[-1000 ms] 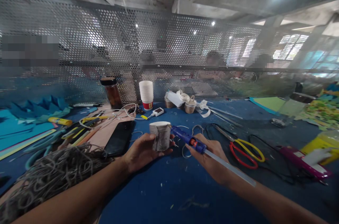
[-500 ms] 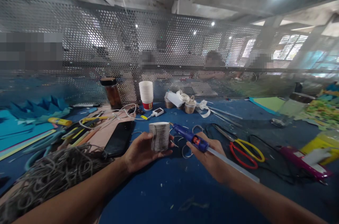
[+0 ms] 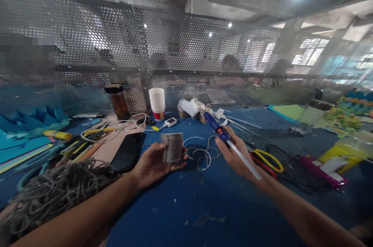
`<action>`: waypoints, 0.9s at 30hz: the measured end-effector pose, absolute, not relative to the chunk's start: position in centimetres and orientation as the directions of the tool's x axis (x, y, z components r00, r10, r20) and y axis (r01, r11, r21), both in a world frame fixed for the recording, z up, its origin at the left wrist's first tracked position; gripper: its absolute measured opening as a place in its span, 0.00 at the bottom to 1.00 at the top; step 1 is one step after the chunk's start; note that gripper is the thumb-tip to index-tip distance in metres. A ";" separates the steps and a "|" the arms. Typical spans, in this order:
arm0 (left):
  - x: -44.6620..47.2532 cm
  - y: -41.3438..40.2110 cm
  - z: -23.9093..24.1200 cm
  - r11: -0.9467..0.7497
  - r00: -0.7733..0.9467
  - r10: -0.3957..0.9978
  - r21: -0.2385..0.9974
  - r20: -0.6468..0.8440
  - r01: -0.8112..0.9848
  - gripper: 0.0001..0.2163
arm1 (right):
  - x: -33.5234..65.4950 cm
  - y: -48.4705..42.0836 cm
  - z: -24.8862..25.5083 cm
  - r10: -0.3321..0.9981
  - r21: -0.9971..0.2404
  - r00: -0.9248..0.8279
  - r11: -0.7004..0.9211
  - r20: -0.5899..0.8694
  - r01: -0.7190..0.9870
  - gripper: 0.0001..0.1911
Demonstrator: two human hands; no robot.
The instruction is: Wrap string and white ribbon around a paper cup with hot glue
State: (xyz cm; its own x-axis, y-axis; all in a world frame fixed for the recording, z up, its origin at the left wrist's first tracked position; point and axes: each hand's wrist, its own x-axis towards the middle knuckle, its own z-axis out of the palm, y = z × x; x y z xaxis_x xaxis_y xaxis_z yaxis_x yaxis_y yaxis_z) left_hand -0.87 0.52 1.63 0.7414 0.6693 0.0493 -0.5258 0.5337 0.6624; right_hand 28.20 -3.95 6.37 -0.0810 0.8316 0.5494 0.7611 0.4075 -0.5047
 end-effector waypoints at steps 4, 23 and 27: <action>-0.8 0.5 1.6 0.536 0.731 0.681 0.654 0.039 -0.534 0.24 | 28.6 -2.9 4.9 0.831 -0.313 -0.222 0.420 0.511 0.852 0.23; -0.6 0.6 1.2 0.531 0.709 0.705 0.654 0.011 -0.538 0.22 | 28.1 1.1 -0.1 0.916 -0.021 -0.202 0.223 0.346 0.975 0.25; -0.5 0.5 1.3 0.514 0.686 0.728 0.667 -0.007 -0.539 0.21 | 28.3 1.3 -0.4 0.914 -0.031 -0.185 0.210 0.360 0.977 0.26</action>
State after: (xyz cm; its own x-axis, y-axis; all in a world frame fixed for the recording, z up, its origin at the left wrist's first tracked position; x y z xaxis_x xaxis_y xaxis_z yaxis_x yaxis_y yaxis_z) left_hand -0.49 0.49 1.34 0.6857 0.7279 -0.0070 -0.5392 0.5144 0.6668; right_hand 28.34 1.32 -0.45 -0.1853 0.9145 0.3598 0.9772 0.2100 -0.0306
